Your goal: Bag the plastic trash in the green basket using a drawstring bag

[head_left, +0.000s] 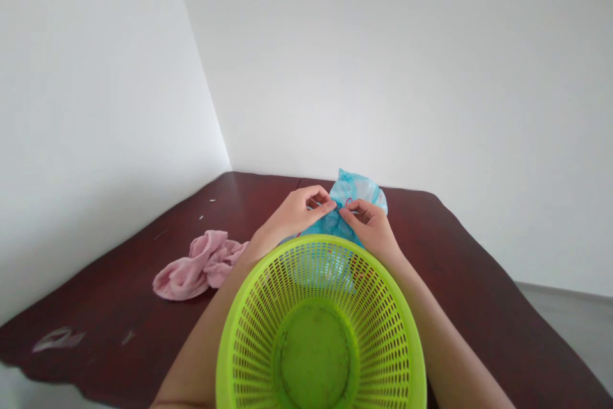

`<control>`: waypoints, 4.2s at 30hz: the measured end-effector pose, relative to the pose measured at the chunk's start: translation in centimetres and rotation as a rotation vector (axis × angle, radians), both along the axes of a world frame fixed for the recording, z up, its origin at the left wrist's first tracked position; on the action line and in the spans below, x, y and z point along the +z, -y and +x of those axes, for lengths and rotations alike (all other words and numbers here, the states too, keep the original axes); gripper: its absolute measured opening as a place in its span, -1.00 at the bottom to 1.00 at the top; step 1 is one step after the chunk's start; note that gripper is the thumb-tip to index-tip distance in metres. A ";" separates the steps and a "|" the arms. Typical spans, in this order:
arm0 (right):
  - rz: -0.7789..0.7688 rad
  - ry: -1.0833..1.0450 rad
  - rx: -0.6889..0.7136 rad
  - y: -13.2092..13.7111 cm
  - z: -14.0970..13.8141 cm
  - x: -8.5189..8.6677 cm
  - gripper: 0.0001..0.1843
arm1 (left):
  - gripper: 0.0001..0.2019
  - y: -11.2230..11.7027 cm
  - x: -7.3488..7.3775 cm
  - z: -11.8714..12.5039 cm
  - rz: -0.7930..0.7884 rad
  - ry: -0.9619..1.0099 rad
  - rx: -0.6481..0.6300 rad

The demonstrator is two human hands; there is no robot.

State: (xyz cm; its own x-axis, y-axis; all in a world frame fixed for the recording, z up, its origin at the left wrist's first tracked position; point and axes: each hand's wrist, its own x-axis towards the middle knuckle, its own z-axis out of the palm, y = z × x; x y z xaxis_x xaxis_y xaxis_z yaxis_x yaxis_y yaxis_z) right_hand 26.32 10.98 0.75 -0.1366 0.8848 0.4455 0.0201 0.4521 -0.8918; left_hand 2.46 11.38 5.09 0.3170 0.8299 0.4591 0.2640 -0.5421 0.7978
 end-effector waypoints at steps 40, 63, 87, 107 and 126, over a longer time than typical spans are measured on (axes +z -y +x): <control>0.282 0.321 -0.181 -0.6 1.9 0.0 -0.88 | -0.49 -1.2 -0.8 0.0 -0.087 -0.051 0.052; 0.319 0.201 -0.134 0.2 1.2 0.7 -0.91 | -0.65 0.2 -0.5 1.5 -0.042 0.132 -0.190; 0.160 0.062 -0.380 0.6 1.1 1.2 -0.67 | -0.88 -2.3 -1.5 -0.5 0.165 0.159 0.361; 0.202 0.043 -0.218 0.9 0.9 1.7 -0.73 | -0.72 -1.4 -0.8 -1.3 0.377 -0.071 0.208; 0.198 0.070 -0.279 0.4 1.2 1.0 -0.77 | -0.38 -1.3 -0.3 -3.1 0.203 -0.367 0.281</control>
State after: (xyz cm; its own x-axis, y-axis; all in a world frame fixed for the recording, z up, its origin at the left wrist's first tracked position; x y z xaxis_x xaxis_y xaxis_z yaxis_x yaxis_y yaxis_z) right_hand 27.48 10.62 1.75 0.0620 0.7900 0.6100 0.2256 0.5843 -0.7796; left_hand -0.68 12.64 4.77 0.2653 0.8118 0.5202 0.6654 -0.5446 0.5106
